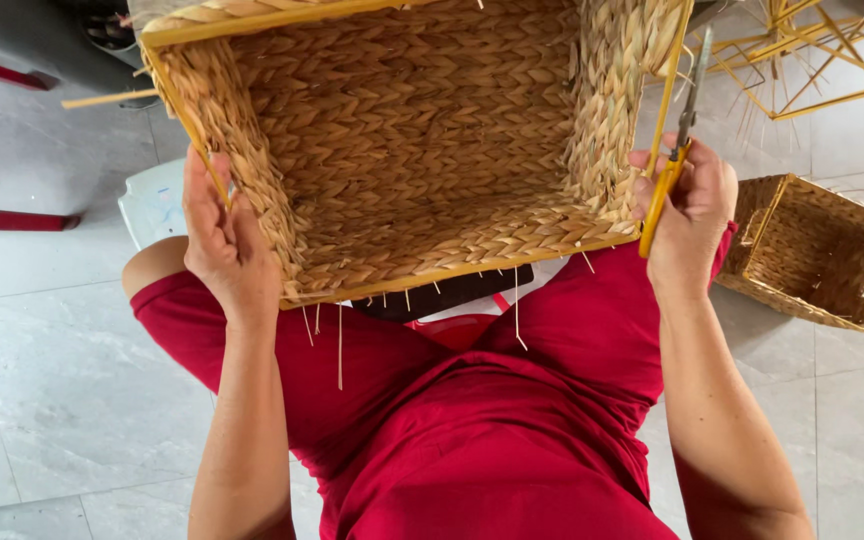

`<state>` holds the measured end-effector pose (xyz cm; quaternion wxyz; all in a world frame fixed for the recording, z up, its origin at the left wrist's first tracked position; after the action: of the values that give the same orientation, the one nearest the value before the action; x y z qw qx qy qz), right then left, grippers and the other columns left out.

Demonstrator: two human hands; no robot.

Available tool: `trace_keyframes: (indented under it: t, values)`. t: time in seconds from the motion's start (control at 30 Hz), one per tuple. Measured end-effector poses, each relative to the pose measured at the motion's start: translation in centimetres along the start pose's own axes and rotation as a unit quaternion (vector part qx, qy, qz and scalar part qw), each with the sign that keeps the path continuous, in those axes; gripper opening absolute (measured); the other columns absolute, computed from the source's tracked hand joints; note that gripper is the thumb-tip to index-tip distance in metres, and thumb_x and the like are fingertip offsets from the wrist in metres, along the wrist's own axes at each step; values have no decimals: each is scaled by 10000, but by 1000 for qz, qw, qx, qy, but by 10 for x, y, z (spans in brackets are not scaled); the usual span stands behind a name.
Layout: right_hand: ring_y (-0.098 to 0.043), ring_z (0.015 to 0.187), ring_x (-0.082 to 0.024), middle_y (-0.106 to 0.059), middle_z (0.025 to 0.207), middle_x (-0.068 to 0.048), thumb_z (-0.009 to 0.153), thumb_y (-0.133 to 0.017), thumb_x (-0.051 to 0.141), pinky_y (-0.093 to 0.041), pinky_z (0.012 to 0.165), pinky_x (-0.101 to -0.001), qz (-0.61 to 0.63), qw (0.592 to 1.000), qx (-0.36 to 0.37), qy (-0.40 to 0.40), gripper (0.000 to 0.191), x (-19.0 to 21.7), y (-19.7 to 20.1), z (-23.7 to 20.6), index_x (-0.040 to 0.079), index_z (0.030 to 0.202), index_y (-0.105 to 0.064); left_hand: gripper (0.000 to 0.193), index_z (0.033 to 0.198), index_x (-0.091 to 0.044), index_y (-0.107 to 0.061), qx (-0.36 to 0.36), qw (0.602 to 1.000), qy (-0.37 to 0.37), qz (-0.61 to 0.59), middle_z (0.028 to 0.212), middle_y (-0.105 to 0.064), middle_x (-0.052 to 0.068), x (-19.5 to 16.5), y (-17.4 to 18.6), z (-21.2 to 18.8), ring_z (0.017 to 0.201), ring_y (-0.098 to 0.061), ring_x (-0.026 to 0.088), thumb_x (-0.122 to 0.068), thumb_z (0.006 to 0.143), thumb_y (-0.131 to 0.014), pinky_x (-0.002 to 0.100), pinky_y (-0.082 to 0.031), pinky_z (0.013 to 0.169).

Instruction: The person sits on the floor with a woven water-hyacinth basket on their lap and uses scissors to trim the protruding straw ends sticking out along the basket's rim and edges. They rotate the basket to reach each side and pull loose trimmed pieces away by hand.

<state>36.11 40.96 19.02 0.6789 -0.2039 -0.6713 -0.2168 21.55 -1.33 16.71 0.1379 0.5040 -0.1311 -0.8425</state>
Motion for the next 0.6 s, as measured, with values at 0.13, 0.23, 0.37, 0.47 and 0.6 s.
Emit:
trace_keyframes:
  t: [0.13, 0.23, 0.37, 0.47, 0.6]
  values:
    - [-642, 873, -70, -719, 1299, -104, 1053, -633, -100, -568, 761, -226, -2, 1000, 4, -19, 470, 5, 16, -2, 47, 1485, -524, 587, 1650, -62, -317, 11, 1000, 25, 12, 1601, -492, 113, -2, 0, 4, 1448, -584, 198, 169, 1123, -433, 244, -585, 1051]
    - [-682, 824, -92, -739, 1219, -111, 1101, -668, -66, -570, 707, -240, -87, 995, -41, 22, 413, 21, 19, -9, 29, 1485, -548, 566, 1631, -70, -306, 16, 999, 34, 15, 1534, -586, 99, -11, 2, 10, 1411, -630, 170, 168, 1135, -441, 237, -581, 1026]
    - [-627, 748, -63, -705, 1066, -47, 1126, -700, -40, -492, 632, -200, -146, 986, -26, 78, 392, 64, 30, -17, 26, 1482, -550, 548, 1630, -63, -308, 10, 998, 64, -17, 1474, -623, 142, -40, -2, 18, 1322, -627, 209, 150, 1144, -445, 247, -508, 1015]
    - [-610, 781, -76, -634, 994, -6, 1029, -770, 15, -460, 617, -214, -320, 943, 22, 87, 516, 104, 24, -15, 82, 1475, -518, 468, 1539, -74, -390, -64, 965, -134, 217, 1398, -565, 192, -71, -9, 28, 1307, -558, 283, -31, 1123, -598, 347, -504, 1094]
    - [-643, 925, -228, -646, 970, -42, 815, -839, 177, -534, 705, -383, -617, 761, 117, 164, 595, 155, 4, -5, 136, 1368, -623, 207, 1280, -82, -663, 65, 988, -132, 46, 1214, -715, 85, -95, -54, 27, 1120, -684, 224, -52, 1076, -692, 363, -576, 1000]
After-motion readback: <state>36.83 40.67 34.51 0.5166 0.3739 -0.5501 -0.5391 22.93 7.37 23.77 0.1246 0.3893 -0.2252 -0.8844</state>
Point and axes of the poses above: each hand's wrist, its own z-axis towards the middle knuckle, its own y-axis out of the back of the hand, x = y × z, the point moved 1 cm from there along z, towards the middle knuckle
